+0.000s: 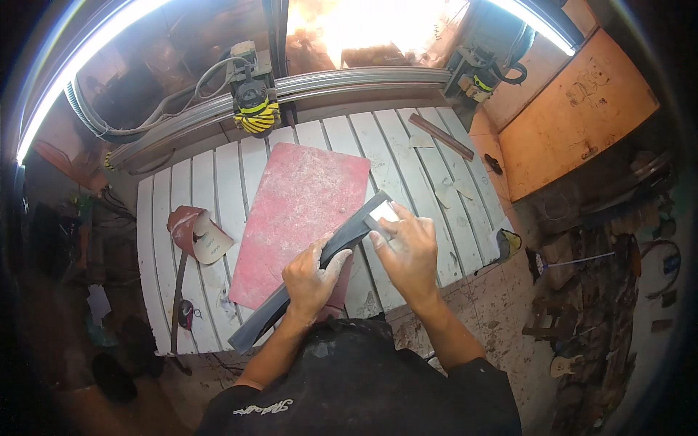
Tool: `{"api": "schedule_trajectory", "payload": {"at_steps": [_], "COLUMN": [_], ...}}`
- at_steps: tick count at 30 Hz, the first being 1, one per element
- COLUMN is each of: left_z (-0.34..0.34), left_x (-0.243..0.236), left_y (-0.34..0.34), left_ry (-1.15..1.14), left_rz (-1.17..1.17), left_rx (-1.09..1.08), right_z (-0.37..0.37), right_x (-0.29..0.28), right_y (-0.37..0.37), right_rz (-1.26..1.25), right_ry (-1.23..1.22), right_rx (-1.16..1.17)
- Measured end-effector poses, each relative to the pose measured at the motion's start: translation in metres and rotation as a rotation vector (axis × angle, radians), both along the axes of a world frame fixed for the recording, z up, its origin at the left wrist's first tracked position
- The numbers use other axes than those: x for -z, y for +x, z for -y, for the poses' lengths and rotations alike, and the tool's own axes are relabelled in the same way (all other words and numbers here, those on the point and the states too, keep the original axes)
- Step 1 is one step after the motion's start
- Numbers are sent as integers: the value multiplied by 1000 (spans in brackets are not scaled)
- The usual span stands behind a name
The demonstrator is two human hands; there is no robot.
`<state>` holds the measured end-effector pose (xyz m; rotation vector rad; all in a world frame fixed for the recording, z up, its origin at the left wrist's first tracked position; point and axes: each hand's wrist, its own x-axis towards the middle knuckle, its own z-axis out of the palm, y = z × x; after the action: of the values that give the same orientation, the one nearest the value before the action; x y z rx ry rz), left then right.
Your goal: The person holds the side of a guitar body and sands the edge using a small sanding block.
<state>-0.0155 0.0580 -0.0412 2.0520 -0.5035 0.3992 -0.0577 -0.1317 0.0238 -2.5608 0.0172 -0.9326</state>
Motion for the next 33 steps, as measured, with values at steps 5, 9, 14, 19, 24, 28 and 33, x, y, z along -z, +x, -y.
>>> {"api": "schedule_trajectory", "payload": {"at_steps": [5, 9, 14, 19, 24, 28, 33], "left_z": [4, 1, 2, 1, 2, 2, 2], "left_x": [-3, -2, -4, -5, -3, -3, -4], "left_y": [-1, 0, -2, -2, -1, -3, -4], "left_ry": [6, -7, 18, 17, 1, 12, -18], "left_rz": [13, -2, 3, -30, 4, -25, -18], "left_rx": [3, 5, 16, 15, 4, 27, 20], "right_z": [42, -3, 35, 17, 13, 14, 11], "right_x": [11, -7, 12, 10, 0, 10, 4], "right_y": [27, 0, 23, 8, 11, 7, 8], "right_rz": [-235, -27, -196, -134, -117, -51, -28], "right_ry": [740, -6, 909, 209, 141, 197, 33], "right_rx": [123, -36, 107, 77, 93, 45, 58]}}
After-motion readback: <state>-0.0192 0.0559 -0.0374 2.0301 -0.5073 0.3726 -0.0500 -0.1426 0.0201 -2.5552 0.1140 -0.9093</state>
